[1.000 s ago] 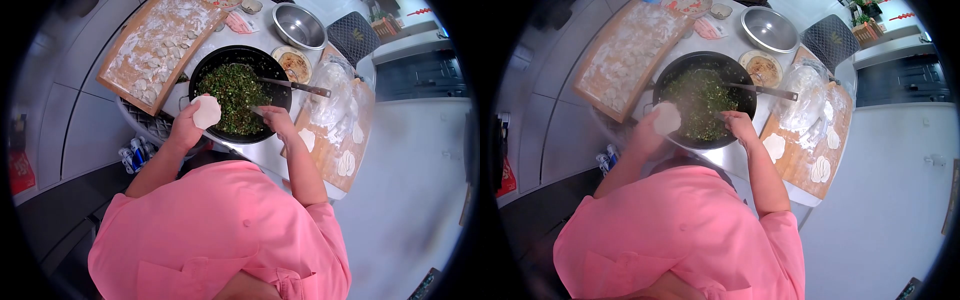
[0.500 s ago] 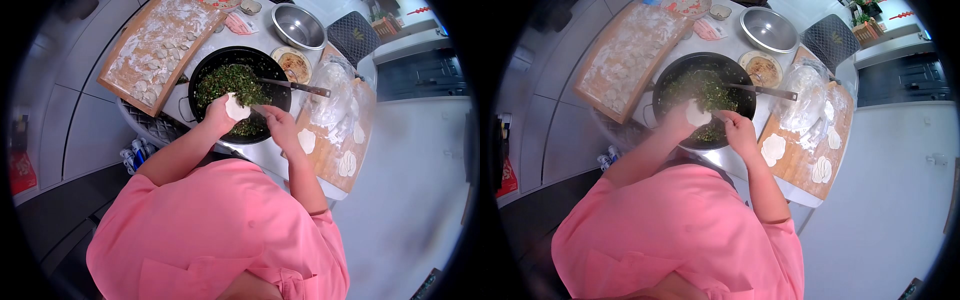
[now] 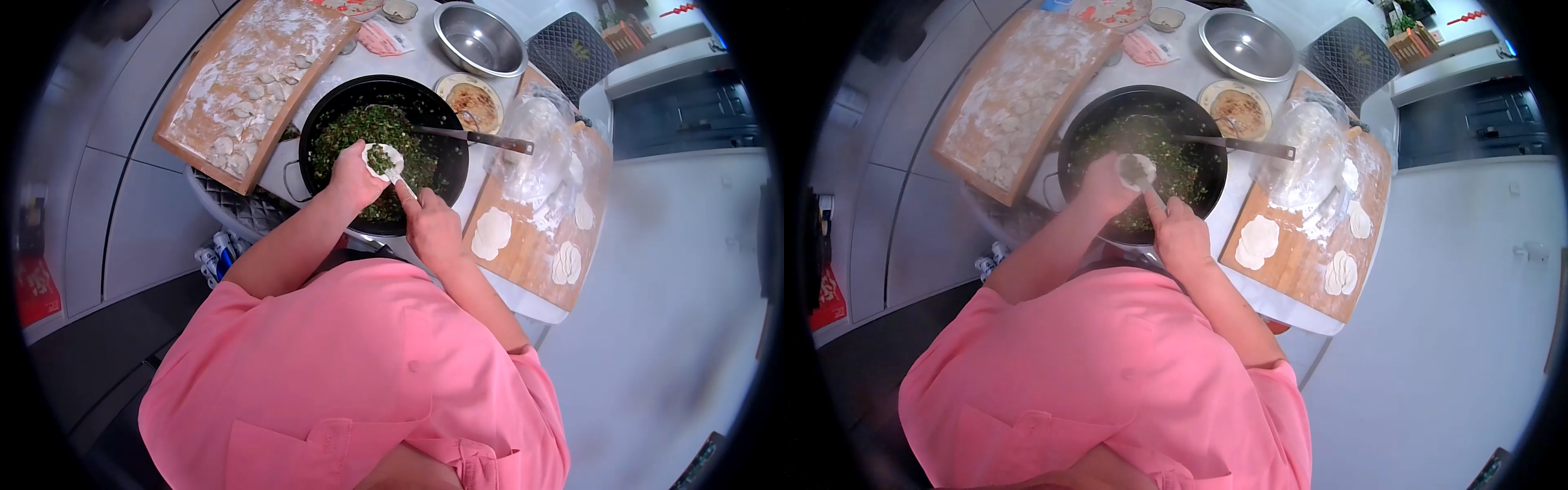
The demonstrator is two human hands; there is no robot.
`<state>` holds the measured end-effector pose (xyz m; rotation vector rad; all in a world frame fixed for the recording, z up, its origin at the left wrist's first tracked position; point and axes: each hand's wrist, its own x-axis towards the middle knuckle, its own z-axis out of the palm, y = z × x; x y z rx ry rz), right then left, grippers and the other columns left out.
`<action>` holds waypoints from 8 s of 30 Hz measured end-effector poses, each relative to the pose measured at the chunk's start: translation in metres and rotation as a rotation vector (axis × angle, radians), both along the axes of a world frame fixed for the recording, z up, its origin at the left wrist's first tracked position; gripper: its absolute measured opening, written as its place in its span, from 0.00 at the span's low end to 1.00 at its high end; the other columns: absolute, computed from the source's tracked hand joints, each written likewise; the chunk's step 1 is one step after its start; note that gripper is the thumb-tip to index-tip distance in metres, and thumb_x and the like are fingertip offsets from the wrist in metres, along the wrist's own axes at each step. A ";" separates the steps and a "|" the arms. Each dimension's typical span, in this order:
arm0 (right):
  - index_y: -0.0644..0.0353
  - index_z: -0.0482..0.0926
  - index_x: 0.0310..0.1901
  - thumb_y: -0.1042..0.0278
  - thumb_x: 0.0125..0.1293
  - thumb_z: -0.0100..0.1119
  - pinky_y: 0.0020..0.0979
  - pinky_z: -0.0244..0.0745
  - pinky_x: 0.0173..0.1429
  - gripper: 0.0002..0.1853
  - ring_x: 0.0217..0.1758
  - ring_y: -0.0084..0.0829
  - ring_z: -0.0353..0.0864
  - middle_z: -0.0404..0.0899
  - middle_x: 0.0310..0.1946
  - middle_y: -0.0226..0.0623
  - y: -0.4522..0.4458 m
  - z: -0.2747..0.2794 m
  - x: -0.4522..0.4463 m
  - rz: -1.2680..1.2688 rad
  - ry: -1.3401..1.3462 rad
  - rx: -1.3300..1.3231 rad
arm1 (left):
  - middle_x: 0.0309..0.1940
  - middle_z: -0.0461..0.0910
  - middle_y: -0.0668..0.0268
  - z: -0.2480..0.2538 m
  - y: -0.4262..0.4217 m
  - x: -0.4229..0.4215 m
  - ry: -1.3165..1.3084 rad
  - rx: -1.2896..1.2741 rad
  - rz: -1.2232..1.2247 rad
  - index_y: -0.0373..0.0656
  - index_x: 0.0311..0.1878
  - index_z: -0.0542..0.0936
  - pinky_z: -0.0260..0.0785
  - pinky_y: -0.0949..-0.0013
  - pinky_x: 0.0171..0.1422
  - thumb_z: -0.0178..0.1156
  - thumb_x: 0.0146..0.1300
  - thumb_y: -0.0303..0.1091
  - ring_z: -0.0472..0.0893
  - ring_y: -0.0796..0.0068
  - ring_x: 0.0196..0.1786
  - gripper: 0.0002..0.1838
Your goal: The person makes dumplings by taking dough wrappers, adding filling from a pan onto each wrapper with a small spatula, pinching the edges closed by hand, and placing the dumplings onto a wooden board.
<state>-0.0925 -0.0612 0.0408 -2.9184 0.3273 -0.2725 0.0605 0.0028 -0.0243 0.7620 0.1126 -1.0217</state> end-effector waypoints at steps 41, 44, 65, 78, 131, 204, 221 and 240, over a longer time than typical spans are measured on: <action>0.66 0.79 0.46 0.70 0.62 0.50 0.24 0.64 0.28 0.14 0.23 0.22 0.72 0.76 0.21 0.33 -0.052 -0.050 0.023 -0.487 0.050 1.118 | 0.53 0.72 0.60 0.019 0.051 0.036 0.208 -0.098 0.225 0.40 0.56 0.67 0.61 0.54 0.63 0.36 0.71 0.47 0.71 0.62 0.57 0.22; 0.67 0.80 0.43 0.72 0.63 0.51 0.19 0.62 0.29 0.12 0.23 0.15 0.66 0.73 0.20 0.26 -0.054 -0.046 0.021 -0.546 -0.024 1.382 | 0.51 0.74 0.60 0.018 0.053 0.034 0.201 -0.095 0.229 0.39 0.54 0.69 0.63 0.56 0.62 0.37 0.71 0.47 0.73 0.62 0.55 0.22; 0.50 0.76 0.53 0.79 0.51 0.56 0.35 0.69 0.28 0.25 0.25 0.36 0.72 0.67 0.24 0.35 -0.003 0.008 -0.002 -0.032 -0.153 0.122 | 0.55 0.70 0.53 0.054 0.020 0.012 0.308 -0.129 0.076 0.32 0.58 0.66 0.54 0.56 0.67 0.33 0.71 0.45 0.67 0.58 0.61 0.26; 0.52 0.76 0.52 0.78 0.50 0.55 0.36 0.67 0.25 0.24 0.27 0.35 0.71 0.66 0.24 0.35 -0.003 0.019 0.001 -0.060 -0.277 0.201 | 0.57 0.68 0.54 0.058 0.026 0.007 0.296 -0.121 0.101 0.34 0.59 0.66 0.54 0.53 0.67 0.31 0.71 0.48 0.66 0.57 0.61 0.28; 0.56 0.77 0.33 0.73 0.48 0.64 0.38 0.64 0.56 0.08 0.54 0.41 0.68 0.71 0.48 0.41 -0.014 0.025 0.025 0.117 -0.508 0.316 | 0.49 0.72 0.61 0.056 0.035 -0.022 -0.282 -0.162 -0.232 0.40 0.56 0.67 0.65 0.59 0.59 0.41 0.70 0.44 0.73 0.66 0.53 0.20; 0.68 0.73 0.34 0.64 0.68 0.36 0.37 0.67 0.33 0.17 0.26 0.44 0.74 0.75 0.24 0.45 0.000 0.028 0.019 0.229 -0.522 1.035 | 0.58 0.67 0.42 0.112 0.032 -0.040 -1.399 -0.213 -0.183 0.25 0.50 0.73 0.57 0.61 0.66 0.33 0.64 0.30 0.68 0.54 0.61 0.23; 0.65 0.80 0.35 0.63 0.46 0.71 0.21 0.67 0.30 0.17 0.26 0.14 0.70 0.76 0.23 0.26 -0.015 0.053 0.030 0.014 0.109 1.068 | 0.53 0.76 0.57 0.113 0.058 -0.013 -0.792 0.105 -0.426 0.33 0.40 0.81 0.67 0.73 0.56 0.56 0.58 0.27 0.76 0.75 0.51 0.10; 0.64 0.75 0.46 0.64 0.63 0.58 0.18 0.64 0.30 0.14 0.27 0.14 0.69 0.75 0.26 0.26 -0.012 0.010 0.008 -0.519 -0.193 1.172 | 0.29 0.79 0.70 0.009 0.058 0.325 -1.357 0.715 -0.302 0.41 0.37 0.82 0.66 0.74 0.42 0.61 0.54 0.33 0.73 0.82 0.34 0.09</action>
